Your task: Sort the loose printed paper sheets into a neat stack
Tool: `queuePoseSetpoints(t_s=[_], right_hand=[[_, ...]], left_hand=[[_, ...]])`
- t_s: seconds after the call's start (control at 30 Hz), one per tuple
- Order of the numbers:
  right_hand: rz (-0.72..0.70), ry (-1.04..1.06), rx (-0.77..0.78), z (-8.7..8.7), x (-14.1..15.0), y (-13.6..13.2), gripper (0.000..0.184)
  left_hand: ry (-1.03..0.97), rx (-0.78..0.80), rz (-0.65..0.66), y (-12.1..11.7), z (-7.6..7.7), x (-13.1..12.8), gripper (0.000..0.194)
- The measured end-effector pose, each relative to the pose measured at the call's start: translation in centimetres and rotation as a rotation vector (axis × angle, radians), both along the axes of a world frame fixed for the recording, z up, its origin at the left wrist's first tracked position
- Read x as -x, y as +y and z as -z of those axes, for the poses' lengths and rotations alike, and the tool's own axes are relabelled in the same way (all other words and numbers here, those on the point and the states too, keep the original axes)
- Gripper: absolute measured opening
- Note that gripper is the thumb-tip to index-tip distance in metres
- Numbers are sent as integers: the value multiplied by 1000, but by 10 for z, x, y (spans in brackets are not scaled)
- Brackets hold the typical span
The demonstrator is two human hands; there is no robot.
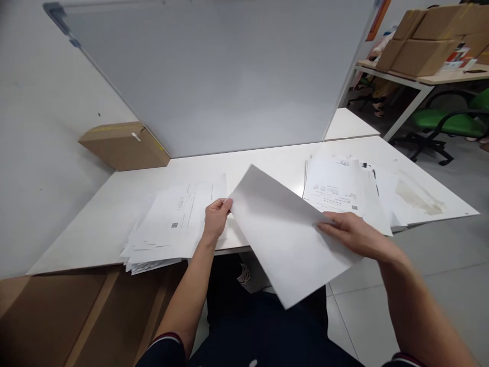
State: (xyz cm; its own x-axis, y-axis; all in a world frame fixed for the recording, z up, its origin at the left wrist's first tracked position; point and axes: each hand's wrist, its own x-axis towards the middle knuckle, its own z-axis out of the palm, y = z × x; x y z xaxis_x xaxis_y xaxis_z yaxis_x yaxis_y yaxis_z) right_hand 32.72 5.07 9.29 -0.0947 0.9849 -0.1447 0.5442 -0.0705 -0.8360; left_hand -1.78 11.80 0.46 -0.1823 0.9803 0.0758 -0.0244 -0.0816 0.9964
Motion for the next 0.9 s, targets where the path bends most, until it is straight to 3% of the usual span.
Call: queuePoseSetpoints(t_s=[0.07, 0.1, 0.23, 0.33, 0.53, 0.9], right_hand=[[-100, 169, 369, 29, 7, -5, 30], [-82, 249, 463, 46, 10, -9, 33], [50, 422, 500, 103, 19, -31, 34], [114, 480, 480, 123, 23, -46, 30], [164, 555, 501, 125, 29, -50, 32], [177, 491, 540, 114, 35, -39, 37]], left_hand=[[197, 20, -7, 4, 10, -5, 26], [308, 27, -4, 5, 16, -8, 27], [594, 4, 46, 6, 34, -18, 27], [626, 39, 40, 10, 38, -23, 27], [710, 181, 18, 22, 33, -27, 37], [841, 213, 41, 27, 31, -32, 36]])
